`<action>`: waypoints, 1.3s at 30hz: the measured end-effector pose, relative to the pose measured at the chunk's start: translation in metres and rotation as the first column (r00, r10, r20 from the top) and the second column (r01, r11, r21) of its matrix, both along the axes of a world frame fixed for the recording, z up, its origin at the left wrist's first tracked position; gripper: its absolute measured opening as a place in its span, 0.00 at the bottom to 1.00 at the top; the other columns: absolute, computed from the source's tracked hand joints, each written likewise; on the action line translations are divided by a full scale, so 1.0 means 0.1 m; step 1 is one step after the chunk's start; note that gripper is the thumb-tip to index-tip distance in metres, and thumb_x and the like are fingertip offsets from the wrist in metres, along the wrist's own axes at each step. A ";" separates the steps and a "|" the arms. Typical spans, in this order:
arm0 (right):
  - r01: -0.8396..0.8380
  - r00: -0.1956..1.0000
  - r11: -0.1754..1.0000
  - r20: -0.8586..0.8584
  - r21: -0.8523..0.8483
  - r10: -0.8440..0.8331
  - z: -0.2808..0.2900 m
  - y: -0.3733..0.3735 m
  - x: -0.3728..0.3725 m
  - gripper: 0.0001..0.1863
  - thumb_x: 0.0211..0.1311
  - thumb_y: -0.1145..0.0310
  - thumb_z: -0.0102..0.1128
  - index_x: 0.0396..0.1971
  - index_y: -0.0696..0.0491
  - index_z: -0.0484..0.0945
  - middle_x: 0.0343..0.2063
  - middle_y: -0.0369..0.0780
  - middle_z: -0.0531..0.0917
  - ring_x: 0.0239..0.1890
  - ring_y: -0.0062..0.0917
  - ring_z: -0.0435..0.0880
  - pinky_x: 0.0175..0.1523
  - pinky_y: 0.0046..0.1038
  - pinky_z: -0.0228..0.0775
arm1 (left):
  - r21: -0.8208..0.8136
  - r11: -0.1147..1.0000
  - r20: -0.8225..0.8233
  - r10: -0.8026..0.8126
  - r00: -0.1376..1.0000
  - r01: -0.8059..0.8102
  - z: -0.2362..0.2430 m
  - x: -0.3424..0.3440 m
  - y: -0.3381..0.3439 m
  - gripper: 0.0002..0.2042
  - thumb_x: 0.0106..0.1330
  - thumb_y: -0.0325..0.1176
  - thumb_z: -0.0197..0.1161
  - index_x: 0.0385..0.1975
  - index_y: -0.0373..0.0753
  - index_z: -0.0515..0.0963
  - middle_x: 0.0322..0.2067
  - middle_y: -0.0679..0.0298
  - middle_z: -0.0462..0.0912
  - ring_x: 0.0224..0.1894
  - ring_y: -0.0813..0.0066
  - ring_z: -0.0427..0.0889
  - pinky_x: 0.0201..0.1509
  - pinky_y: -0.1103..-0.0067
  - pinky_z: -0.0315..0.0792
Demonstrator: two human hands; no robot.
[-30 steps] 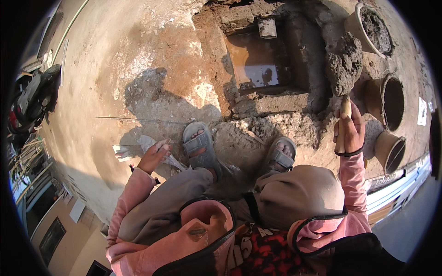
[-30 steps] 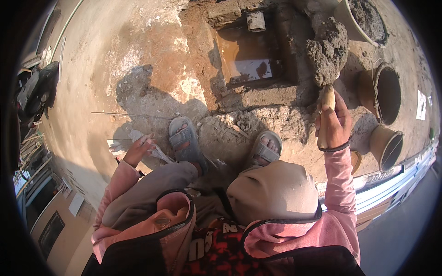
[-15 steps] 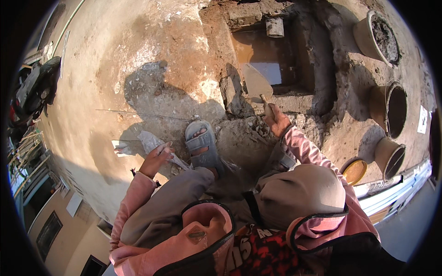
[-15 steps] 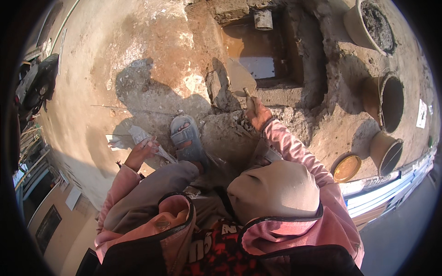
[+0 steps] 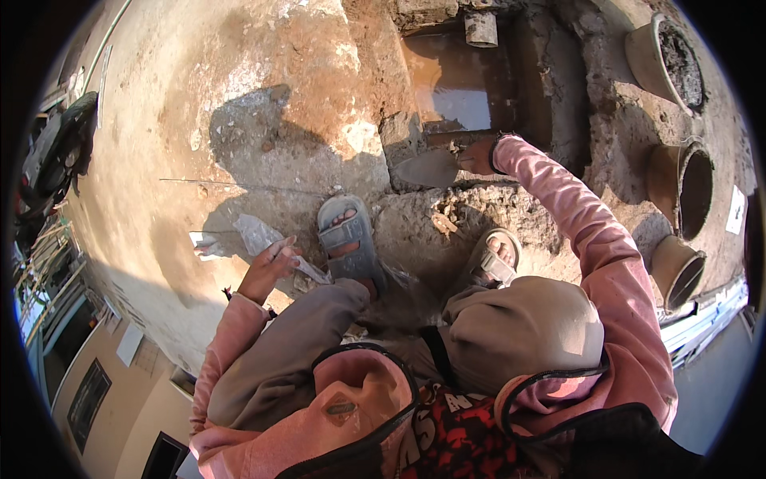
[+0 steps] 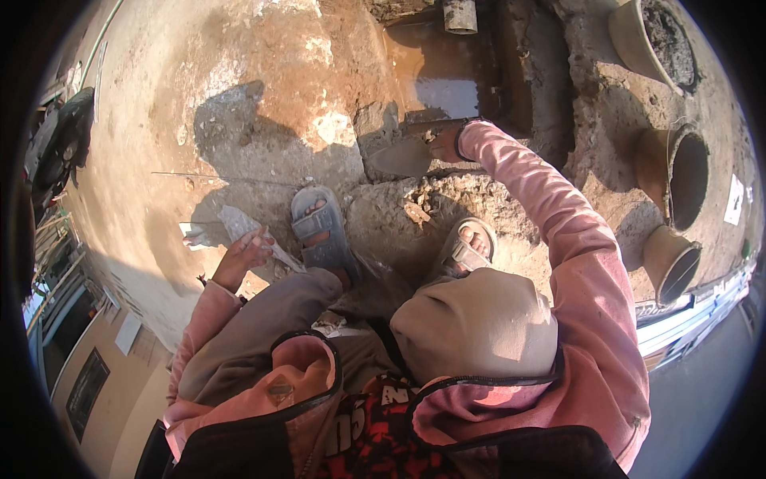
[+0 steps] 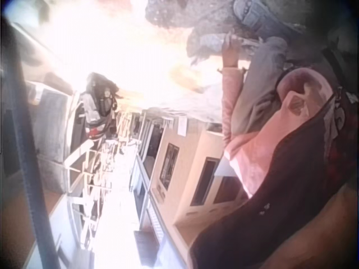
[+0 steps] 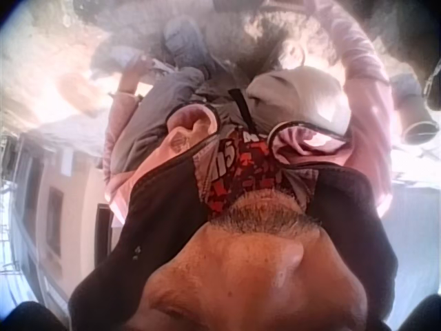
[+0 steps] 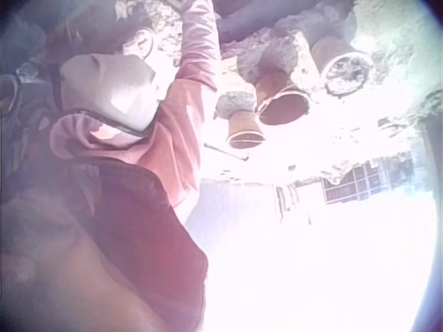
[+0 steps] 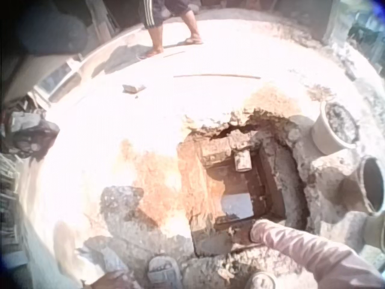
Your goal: The person repairs a drainage hole by applying mortar around the edges using a trowel.
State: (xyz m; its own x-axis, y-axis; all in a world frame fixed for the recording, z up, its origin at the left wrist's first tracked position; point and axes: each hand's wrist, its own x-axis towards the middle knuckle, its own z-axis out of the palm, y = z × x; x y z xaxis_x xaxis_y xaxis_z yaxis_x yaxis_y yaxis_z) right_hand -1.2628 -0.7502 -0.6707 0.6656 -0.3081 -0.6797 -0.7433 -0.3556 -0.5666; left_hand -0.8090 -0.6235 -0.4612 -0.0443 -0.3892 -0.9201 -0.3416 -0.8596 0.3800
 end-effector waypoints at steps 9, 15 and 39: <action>-0.096 0.977 0.991 -0.199 -0.094 0.076 0.81 -0.31 -0.04 0.18 0.57 0.56 0.47 0.47 0.39 0.75 0.39 0.42 0.81 0.42 0.38 0.80 0.48 0.41 0.71 | 0.023 1.000 0.019 0.019 1.000 -0.019 0.04 0.04 0.08 0.27 0.64 0.50 0.53 0.59 0.41 0.63 0.46 0.64 0.75 0.45 0.75 0.74 0.48 0.78 0.67; -0.279 0.930 0.954 -0.279 -0.106 0.241 0.37 -0.20 0.22 0.16 0.55 0.58 0.46 0.43 0.41 0.77 0.37 0.46 0.81 0.41 0.40 0.81 0.46 0.41 0.73 | 0.042 0.999 0.002 0.020 1.000 -0.020 -0.03 0.00 0.08 0.27 0.65 0.50 0.53 0.59 0.41 0.64 0.47 0.63 0.75 0.44 0.75 0.75 0.47 0.78 0.68; -0.433 0.804 0.897 -0.412 0.086 0.427 0.16 -0.65 -0.43 0.18 0.51 0.59 0.48 0.43 0.39 0.78 0.42 0.40 0.81 0.45 0.37 0.79 0.50 0.38 0.70 | 0.068 0.998 0.019 0.006 1.000 -0.007 -0.03 -0.08 0.06 0.26 0.67 0.48 0.51 0.60 0.38 0.62 0.47 0.61 0.75 0.44 0.76 0.75 0.46 0.80 0.69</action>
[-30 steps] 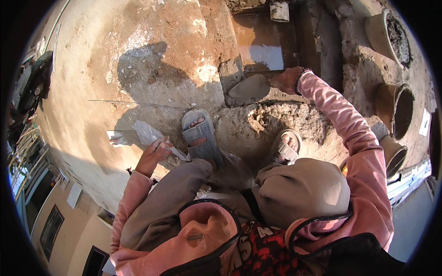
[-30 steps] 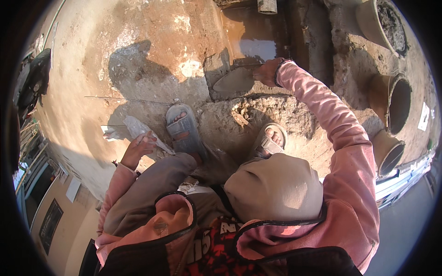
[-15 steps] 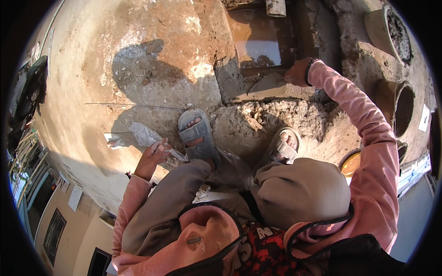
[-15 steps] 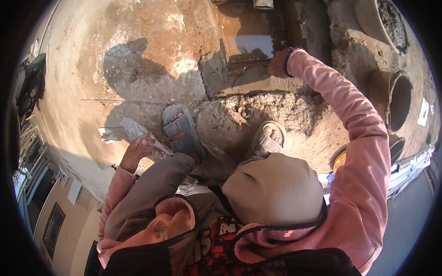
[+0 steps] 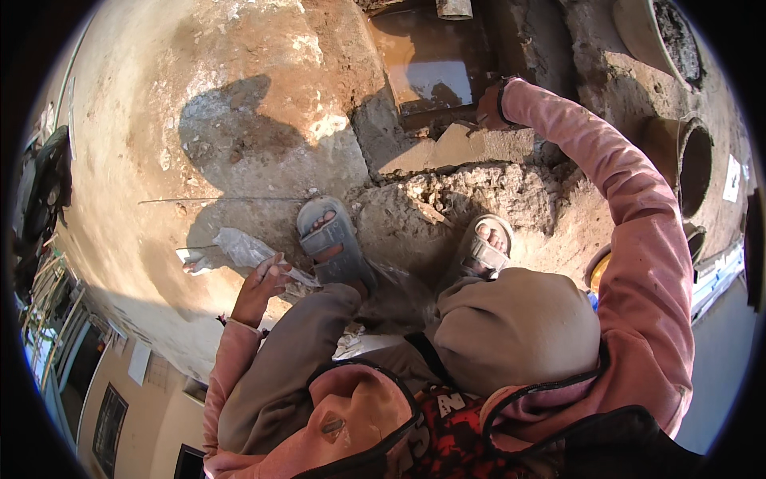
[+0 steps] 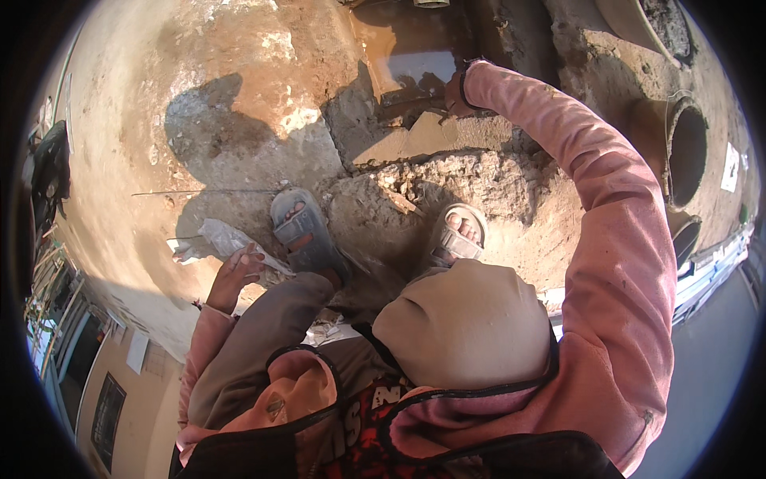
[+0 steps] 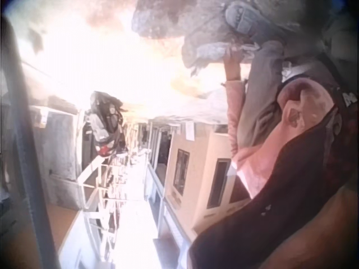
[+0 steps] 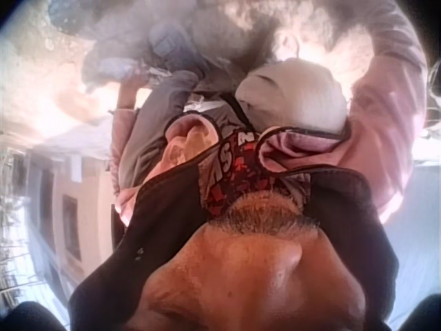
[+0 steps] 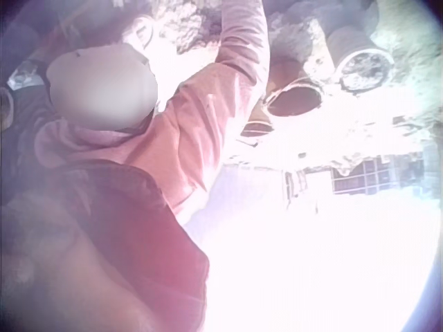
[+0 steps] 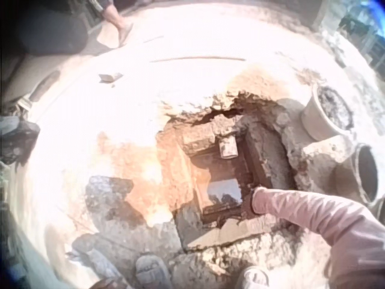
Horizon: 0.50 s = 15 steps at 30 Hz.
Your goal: The person repairs a drainage hole by applying mortar around the edges using a trowel.
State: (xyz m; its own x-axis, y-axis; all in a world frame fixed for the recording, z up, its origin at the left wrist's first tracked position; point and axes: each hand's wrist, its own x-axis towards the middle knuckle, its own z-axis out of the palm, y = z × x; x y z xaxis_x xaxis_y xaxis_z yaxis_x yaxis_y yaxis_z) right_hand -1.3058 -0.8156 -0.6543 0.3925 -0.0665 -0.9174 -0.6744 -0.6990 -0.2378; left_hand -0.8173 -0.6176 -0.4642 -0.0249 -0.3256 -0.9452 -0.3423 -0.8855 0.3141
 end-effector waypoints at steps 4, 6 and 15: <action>0.188 0.977 0.979 0.121 -0.080 -0.177 0.20 0.04 -0.27 0.18 0.52 0.54 0.48 0.42 0.38 0.79 0.39 0.39 0.82 0.44 0.35 0.80 0.51 0.37 0.70 | 0.009 1.000 0.015 0.029 0.999 -0.029 0.03 0.11 0.08 0.27 0.67 0.48 0.51 0.60 0.38 0.61 0.47 0.60 0.75 0.45 0.75 0.75 0.47 0.80 0.69; 0.288 0.940 0.951 0.225 -0.112 -0.258 0.31 0.08 -0.36 0.19 0.54 0.51 0.46 0.43 0.37 0.79 0.37 0.40 0.82 0.42 0.33 0.81 0.51 0.35 0.70 | 0.009 0.999 0.007 0.043 0.999 -0.043 0.02 0.15 0.13 0.27 0.67 0.48 0.51 0.60 0.38 0.61 0.47 0.60 0.75 0.45 0.74 0.75 0.46 0.79 0.69; 0.215 0.958 0.960 0.230 -0.177 -0.172 0.07 0.32 0.43 0.23 0.59 0.47 0.43 0.53 0.34 0.70 0.38 0.43 0.82 0.40 0.39 0.81 0.49 0.39 0.72 | 0.031 0.997 -0.015 0.072 0.997 -0.072 0.02 0.08 0.07 0.24 0.67 0.45 0.53 0.59 0.39 0.63 0.45 0.63 0.75 0.43 0.77 0.74 0.45 0.82 0.67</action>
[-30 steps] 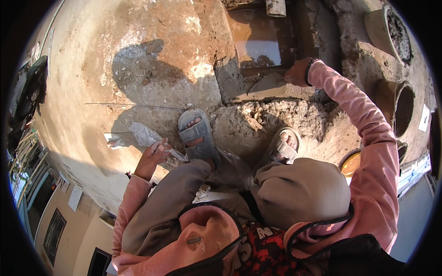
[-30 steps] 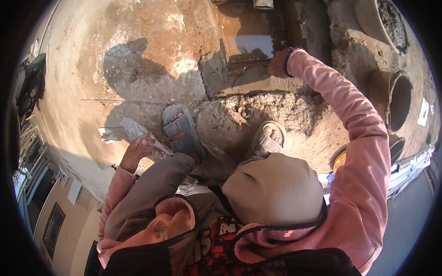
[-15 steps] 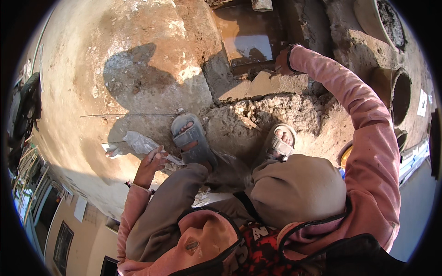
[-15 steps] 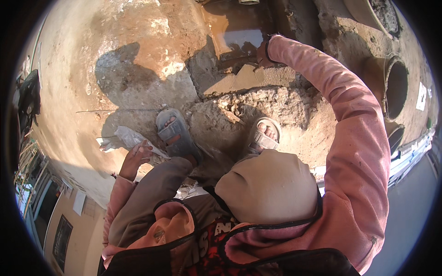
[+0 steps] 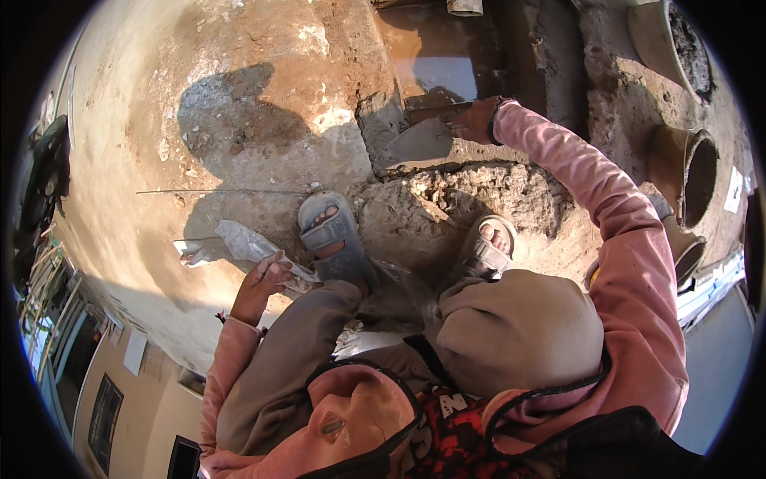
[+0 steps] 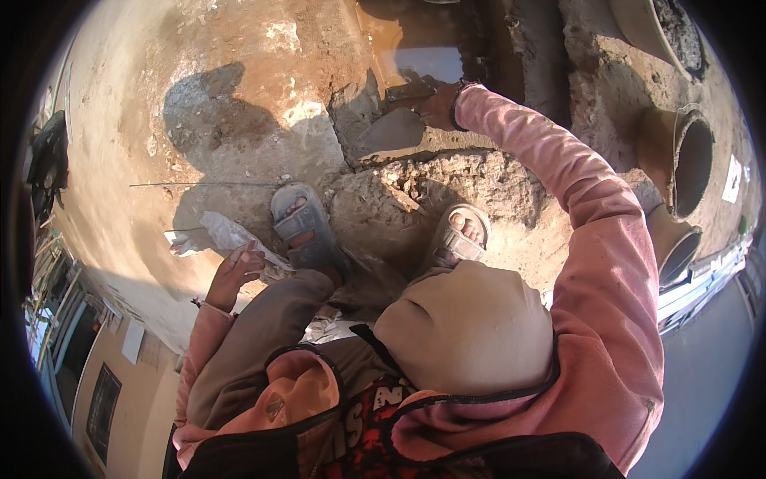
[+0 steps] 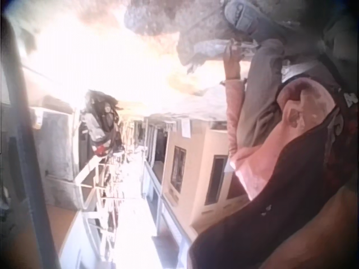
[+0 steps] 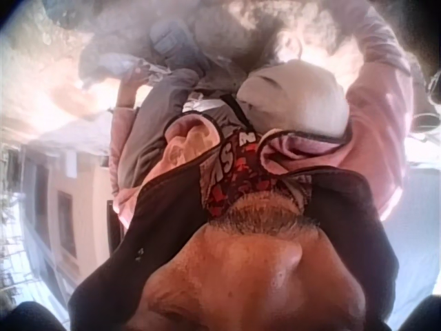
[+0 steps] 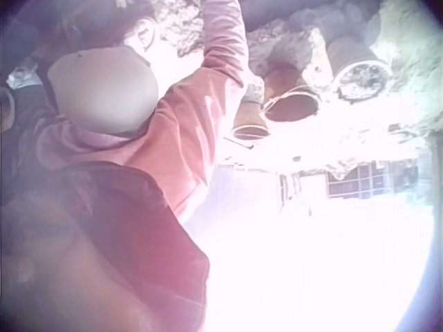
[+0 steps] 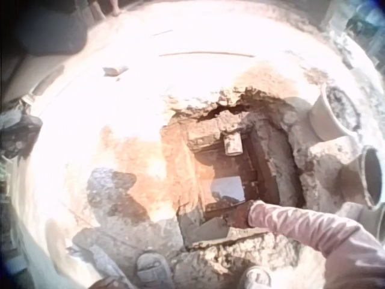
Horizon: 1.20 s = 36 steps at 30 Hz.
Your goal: The person repairs a drainage hole by applying mortar around the edges using a trowel.
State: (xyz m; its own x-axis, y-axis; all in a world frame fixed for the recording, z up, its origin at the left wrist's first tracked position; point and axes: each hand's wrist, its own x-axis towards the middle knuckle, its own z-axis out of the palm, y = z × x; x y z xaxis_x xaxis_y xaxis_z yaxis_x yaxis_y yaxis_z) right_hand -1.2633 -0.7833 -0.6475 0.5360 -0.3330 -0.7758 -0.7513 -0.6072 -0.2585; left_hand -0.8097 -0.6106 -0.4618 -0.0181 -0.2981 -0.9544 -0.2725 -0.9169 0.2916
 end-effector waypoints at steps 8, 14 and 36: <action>-0.138 0.980 0.973 -0.118 0.184 0.161 -0.22 -0.47 -0.25 0.18 0.53 0.55 0.45 0.42 0.40 0.79 0.41 0.41 0.81 0.44 0.37 0.79 0.50 0.38 0.69 | -0.015 0.999 0.005 -0.037 0.999 0.037 -0.01 -0.06 -0.09 0.25 0.66 0.46 0.52 0.59 0.38 0.63 0.45 0.63 0.75 0.44 0.76 0.74 0.46 0.80 0.66; -0.084 0.993 0.993 -0.078 0.083 0.091 0.04 -0.42 -0.85 0.17 0.53 0.54 0.47 0.40 0.37 0.80 0.38 0.36 0.83 0.43 0.35 0.80 0.49 0.39 0.70 | 0.013 1.000 0.026 0.012 1.000 -0.012 0.02 0.03 0.06 0.25 0.66 0.46 0.53 0.59 0.38 0.63 0.45 0.64 0.75 0.44 0.77 0.74 0.46 0.81 0.67; -0.107 0.994 0.993 -0.010 -0.052 0.107 0.07 -0.51 -1.25 0.17 0.48 0.52 0.53 0.39 0.38 0.79 0.34 0.36 0.83 0.41 0.34 0.81 0.45 0.38 0.72 | -0.018 1.000 0.034 0.025 0.999 -0.024 0.03 0.05 0.04 0.25 0.67 0.45 0.52 0.59 0.37 0.63 0.43 0.65 0.76 0.44 0.78 0.74 0.45 0.81 0.68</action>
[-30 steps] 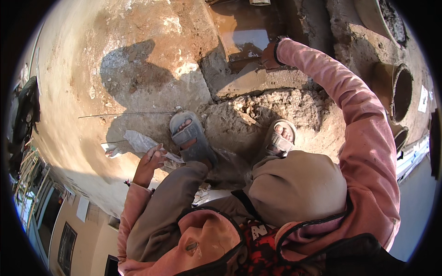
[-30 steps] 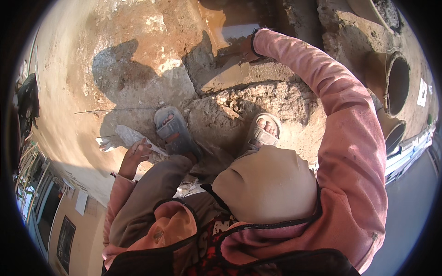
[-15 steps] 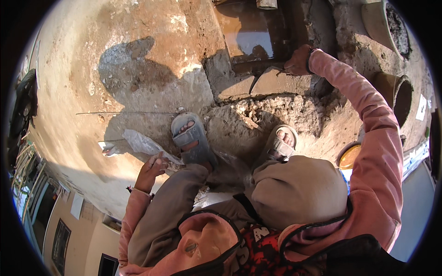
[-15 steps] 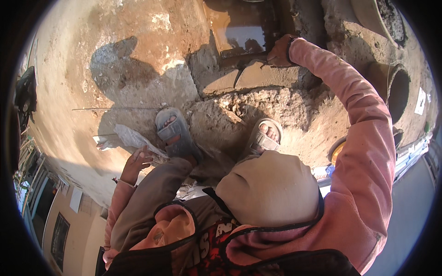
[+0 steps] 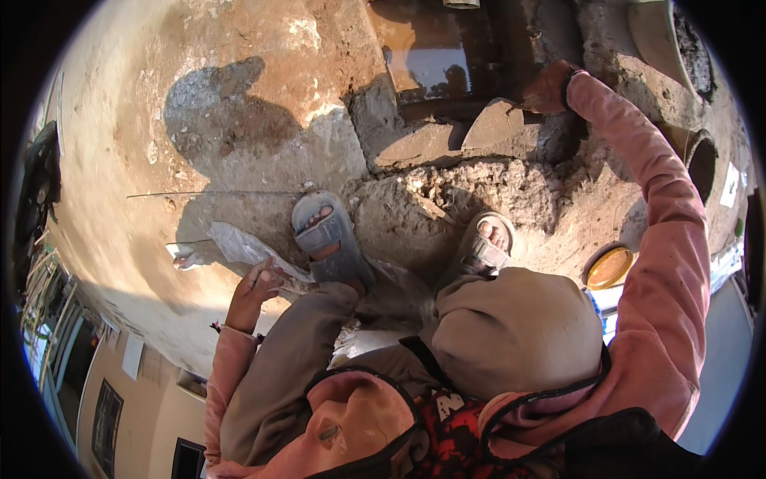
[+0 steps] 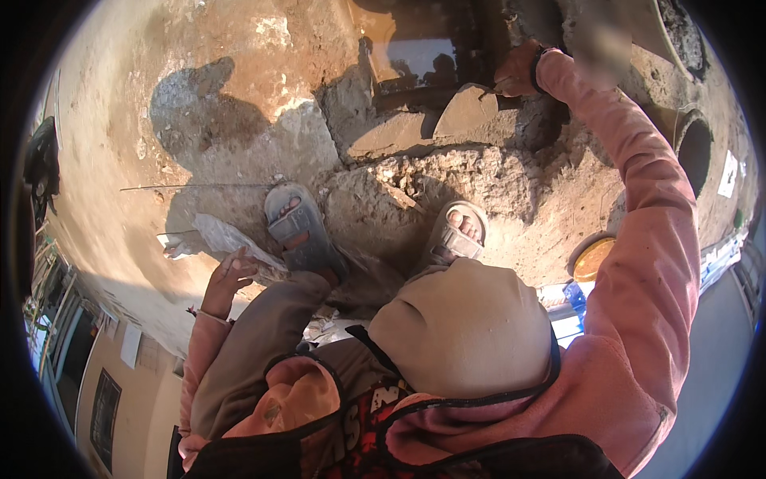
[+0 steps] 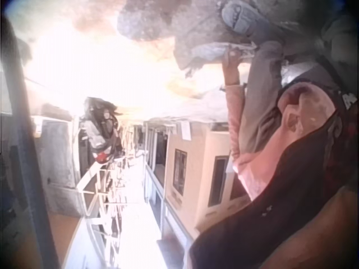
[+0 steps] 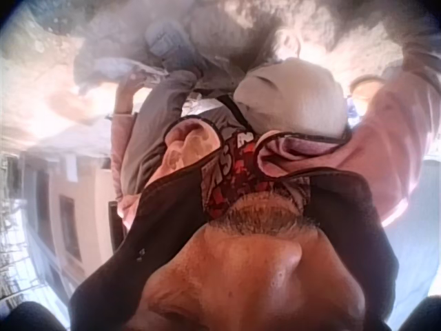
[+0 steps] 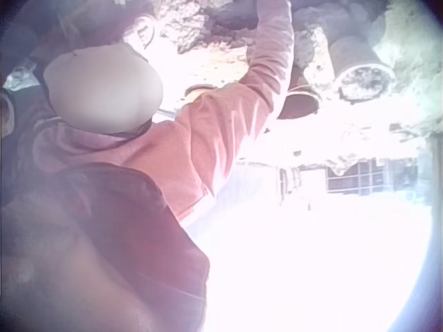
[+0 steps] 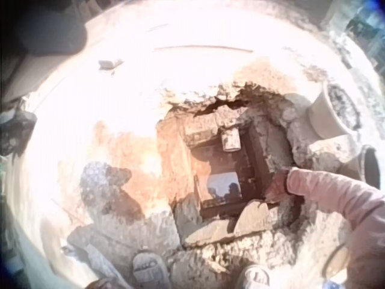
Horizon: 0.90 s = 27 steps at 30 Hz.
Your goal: The person repairs a drainage hole by applying mortar around the edges using a trowel.
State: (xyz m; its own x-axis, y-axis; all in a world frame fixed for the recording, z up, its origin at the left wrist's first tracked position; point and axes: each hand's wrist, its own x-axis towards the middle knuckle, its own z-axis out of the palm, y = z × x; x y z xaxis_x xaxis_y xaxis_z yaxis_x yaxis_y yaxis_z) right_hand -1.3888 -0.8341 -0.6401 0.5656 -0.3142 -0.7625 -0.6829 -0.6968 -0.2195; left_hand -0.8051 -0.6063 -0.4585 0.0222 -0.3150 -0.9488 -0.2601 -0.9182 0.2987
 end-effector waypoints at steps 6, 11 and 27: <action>-0.199 0.976 0.973 -0.110 -0.118 0.186 -0.16 -0.27 0.53 0.16 0.47 0.49 0.55 0.35 0.38 0.80 0.30 0.36 0.83 0.37 0.31 0.82 0.41 0.37 0.74 | 0.007 1.000 0.001 -0.004 1.000 0.004 -0.01 -0.08 -0.04 0.25 0.67 0.45 0.52 0.59 0.37 0.63 0.43 0.64 0.76 0.43 0.77 0.74 0.46 0.81 0.68; -0.329 0.943 0.937 0.006 -0.120 0.332 -0.28 -0.41 1.25 0.17 0.46 0.46 0.58 0.33 0.40 0.78 0.27 0.36 0.82 0.34 0.34 0.82 0.36 0.38 0.76 | -0.002 1.000 -0.010 0.014 1.000 -0.014 0.00 -0.06 -0.01 0.26 0.66 0.46 0.53 0.59 0.38 0.63 0.45 0.63 0.75 0.44 0.76 0.74 0.46 0.80 0.68; -0.157 0.987 0.979 -0.044 -0.131 0.153 0.12 -0.88 2.26 0.17 0.49 0.50 0.53 0.33 0.43 0.82 0.33 0.35 0.83 0.39 0.31 0.81 0.39 0.44 0.72 | 0.015 1.000 -0.009 0.020 1.000 -0.020 0.00 -0.03 0.09 0.25 0.66 0.47 0.52 0.58 0.39 0.64 0.46 0.63 0.75 0.45 0.74 0.75 0.46 0.80 0.68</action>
State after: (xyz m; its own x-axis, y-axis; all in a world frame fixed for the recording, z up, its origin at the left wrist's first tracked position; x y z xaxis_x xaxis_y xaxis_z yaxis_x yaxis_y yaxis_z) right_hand -1.1631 -0.9224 -0.6279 0.5900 -0.3248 -0.7392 -0.5697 -0.8162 -0.0960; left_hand -0.8081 -0.5973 -0.4585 0.0199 -0.3005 -0.9536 -0.2386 -0.9276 0.2873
